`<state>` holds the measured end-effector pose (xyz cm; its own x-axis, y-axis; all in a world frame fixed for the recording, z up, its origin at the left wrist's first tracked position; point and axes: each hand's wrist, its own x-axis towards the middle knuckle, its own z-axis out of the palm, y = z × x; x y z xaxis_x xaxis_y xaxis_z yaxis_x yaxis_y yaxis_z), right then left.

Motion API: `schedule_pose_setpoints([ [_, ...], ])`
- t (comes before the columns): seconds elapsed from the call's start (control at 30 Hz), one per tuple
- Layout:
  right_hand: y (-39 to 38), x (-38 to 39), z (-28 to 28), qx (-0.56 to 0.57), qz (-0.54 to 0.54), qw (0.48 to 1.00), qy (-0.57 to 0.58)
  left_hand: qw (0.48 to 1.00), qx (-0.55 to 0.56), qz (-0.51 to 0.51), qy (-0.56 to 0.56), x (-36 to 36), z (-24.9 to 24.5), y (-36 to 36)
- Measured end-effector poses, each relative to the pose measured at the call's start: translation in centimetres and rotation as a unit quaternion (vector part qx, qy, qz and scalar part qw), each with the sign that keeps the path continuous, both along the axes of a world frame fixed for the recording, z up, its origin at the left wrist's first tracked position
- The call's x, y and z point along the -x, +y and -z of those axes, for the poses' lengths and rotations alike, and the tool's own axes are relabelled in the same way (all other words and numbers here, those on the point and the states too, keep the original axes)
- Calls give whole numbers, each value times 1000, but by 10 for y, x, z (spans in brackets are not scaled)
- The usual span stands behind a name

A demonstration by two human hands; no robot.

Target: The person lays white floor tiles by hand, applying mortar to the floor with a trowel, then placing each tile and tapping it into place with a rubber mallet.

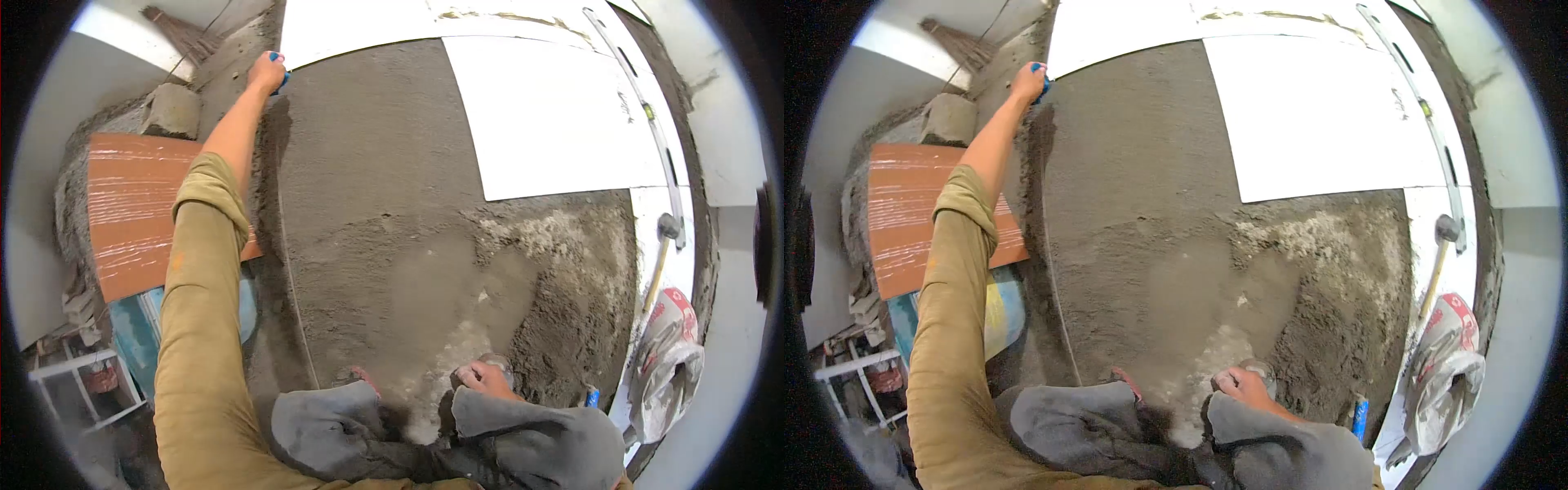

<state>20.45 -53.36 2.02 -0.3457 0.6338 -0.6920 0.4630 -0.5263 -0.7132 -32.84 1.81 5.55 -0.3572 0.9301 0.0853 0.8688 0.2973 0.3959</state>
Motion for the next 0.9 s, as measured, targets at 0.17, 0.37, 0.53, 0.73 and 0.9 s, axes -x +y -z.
schedule_pose_setpoints([
  [0.17, -1, -1, 2, -12, -31, 999, -37, 992, 61, 80, 77, -43, -1, -24],
  [0.37, -4, 4, -2, -41, -7, 998, -36, 954, 183, 229, 56, -111, 11, -166],
  [0.53, -12, 2, 7, -98, -9, 995, -18, 932, 222, 286, 3, -146, -56, -298],
  [0.73, -17, 3, 15, -112, -5, 994, 10, 967, -59, 245, 37, -114, -228, -382],
  [0.9, -14, 10, 3, -93, 12, 995, -16, 955, -211, -78, -194, 111, -261, -518],
])
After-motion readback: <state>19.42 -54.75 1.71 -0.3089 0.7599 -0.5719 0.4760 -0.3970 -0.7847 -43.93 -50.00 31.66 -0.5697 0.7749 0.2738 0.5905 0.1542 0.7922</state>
